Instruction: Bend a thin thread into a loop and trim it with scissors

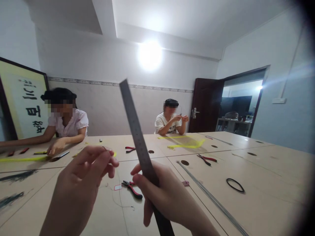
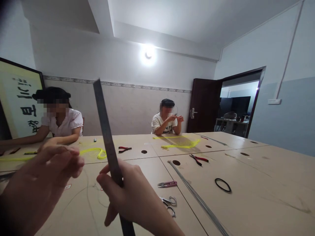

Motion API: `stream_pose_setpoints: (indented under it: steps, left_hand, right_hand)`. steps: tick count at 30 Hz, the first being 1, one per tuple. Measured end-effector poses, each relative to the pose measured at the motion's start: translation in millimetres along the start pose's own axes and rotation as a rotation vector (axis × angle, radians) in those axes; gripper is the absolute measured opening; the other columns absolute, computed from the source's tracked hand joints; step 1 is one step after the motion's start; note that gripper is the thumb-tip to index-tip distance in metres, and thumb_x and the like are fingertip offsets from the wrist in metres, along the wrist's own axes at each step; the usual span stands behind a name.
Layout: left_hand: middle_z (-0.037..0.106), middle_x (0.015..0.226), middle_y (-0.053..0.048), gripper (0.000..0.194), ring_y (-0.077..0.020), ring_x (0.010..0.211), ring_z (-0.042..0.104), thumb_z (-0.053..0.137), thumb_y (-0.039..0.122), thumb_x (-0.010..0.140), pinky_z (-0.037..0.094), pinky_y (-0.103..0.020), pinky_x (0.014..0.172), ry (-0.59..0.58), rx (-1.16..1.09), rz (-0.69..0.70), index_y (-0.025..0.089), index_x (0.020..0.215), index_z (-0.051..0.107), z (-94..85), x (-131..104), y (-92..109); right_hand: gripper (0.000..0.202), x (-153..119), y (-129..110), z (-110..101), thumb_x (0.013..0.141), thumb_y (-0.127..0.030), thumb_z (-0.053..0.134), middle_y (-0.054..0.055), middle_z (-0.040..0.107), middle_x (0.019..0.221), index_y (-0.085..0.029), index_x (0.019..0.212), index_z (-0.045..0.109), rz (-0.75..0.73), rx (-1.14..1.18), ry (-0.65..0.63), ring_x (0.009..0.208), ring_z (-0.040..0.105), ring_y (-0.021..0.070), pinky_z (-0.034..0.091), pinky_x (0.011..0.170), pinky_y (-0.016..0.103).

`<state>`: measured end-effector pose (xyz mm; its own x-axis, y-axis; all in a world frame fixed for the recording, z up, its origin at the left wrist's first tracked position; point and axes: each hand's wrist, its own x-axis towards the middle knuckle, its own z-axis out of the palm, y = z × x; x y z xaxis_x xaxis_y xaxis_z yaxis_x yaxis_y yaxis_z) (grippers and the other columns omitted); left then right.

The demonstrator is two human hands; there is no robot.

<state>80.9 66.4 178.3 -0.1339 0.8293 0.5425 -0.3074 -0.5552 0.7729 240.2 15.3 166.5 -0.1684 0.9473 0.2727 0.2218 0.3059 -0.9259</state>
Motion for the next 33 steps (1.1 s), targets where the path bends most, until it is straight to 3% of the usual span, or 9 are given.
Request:
stream_pose_setpoints:
  steps: [3,6,11,16,20,23,26,30,33]
  left_hand:
    - [0.072,0.098,-0.002,0.014,-0.0208,0.098,0.065,0.077,0.038,0.068,0.060,-0.019,0.066,-0.083,-0.074,-0.069,0.025,0.067,0.071,3.1,1.3,5.2]
    - [0.071,0.107,-0.001,0.016,-0.0261,0.117,0.057,0.075,0.035,0.070,0.060,-0.025,0.075,-0.098,-0.174,-0.098,0.024,0.059,0.068,4.2,3.4,8.9]
    - [0.068,0.103,0.003,0.012,-0.0255,0.124,0.050,0.073,0.025,0.071,0.055,-0.027,0.081,0.095,-0.284,-0.019,0.026,0.060,0.067,5.1,7.6,10.9]
    - [0.073,0.092,-0.003,0.016,-0.0238,0.111,0.061,0.068,0.020,0.075,0.056,-0.028,0.080,0.002,-0.372,-0.075,0.021,0.060,0.063,7.9,7.7,10.7]
    - [0.073,0.095,0.001,0.022,-0.0193,0.093,0.069,0.058,0.020,0.082,0.062,-0.027,0.071,0.243,-0.473,-0.115,0.021,0.061,0.062,12.8,-3.6,16.3]
    - [0.067,0.083,0.006,0.018,-0.0086,0.064,0.066,0.055,0.018,0.085,0.060,-0.019,0.054,0.393,-0.587,-0.180,0.020,0.069,0.063,15.0,-11.2,23.5]
    - [0.058,0.072,0.007,0.023,0.0011,0.039,0.046,0.046,0.015,0.090,0.042,-0.011,0.032,0.387,-0.743,-0.186,0.016,0.070,0.058,12.5,-10.6,30.4]
    - [0.052,0.061,0.007,0.027,0.0024,0.032,0.037,0.037,0.013,0.093,0.037,-0.010,0.030,0.395,-0.795,-0.164,0.014,0.073,0.055,1.7,1.7,36.4]
    - [0.051,0.057,0.008,0.027,0.0033,0.031,0.035,0.036,0.014,0.094,0.034,-0.007,0.029,0.434,-0.799,-0.163,0.016,0.072,0.053,-6.8,10.7,37.8]
  right_hand:
    - [0.014,1.5,-0.5,0.5,0.088,-0.026,0.048,-0.008,0.052,0.048,-0.018,0.080,0.055,0.097,0.037,-0.112,0.035,0.056,0.0066,0.032,0.029,0.008]
    - [0.012,2.8,-1.7,0.4,0.084,-0.022,0.048,-0.007,0.054,0.046,-0.017,0.080,0.058,0.157,0.055,-0.152,0.031,0.049,0.0049,0.035,0.029,0.009]
    - [0.017,-4.0,-8.4,-2.2,0.084,-0.026,0.049,-0.007,0.051,0.044,-0.017,0.076,0.061,0.176,0.054,-0.141,0.032,0.047,0.0049,0.033,0.029,0.010]
    - [0.019,-18.5,-18.0,0.1,0.082,-0.028,0.057,-0.006,0.049,0.047,-0.017,0.072,0.069,0.185,-0.114,-0.127,0.041,0.043,0.0043,0.030,0.036,0.012]
    - [0.019,-22.3,-16.4,4.8,0.072,-0.040,0.071,-0.005,0.049,0.052,-0.021,0.067,0.071,0.150,-0.299,-0.077,0.047,0.045,0.0082,0.026,0.035,0.016]
    - [0.033,-23.1,-11.3,3.4,0.066,-0.053,0.074,-0.004,0.049,0.051,-0.021,0.064,0.069,0.113,-0.357,-0.112,0.047,0.046,0.0104,0.027,0.035,0.018]
    - [0.042,-24.2,-5.5,-3.0,0.078,-0.061,0.060,-0.001,0.055,0.056,-0.022,0.076,0.073,0.017,-0.212,-0.249,0.054,0.055,0.0132,0.039,0.044,0.019]
    - [0.057,-14.7,4.1,-7.3,0.096,-0.057,0.028,0.001,0.057,0.059,-0.021,0.094,0.073,-0.044,0.010,-0.298,0.060,0.060,0.0143,0.047,0.055,0.023]
    - [0.038,2.0,11.5,0.5,0.098,-0.039,0.032,-0.001,0.058,0.060,-0.023,0.119,0.060,-0.078,-0.192,-0.286,0.050,0.057,0.0123,0.046,0.052,0.023]
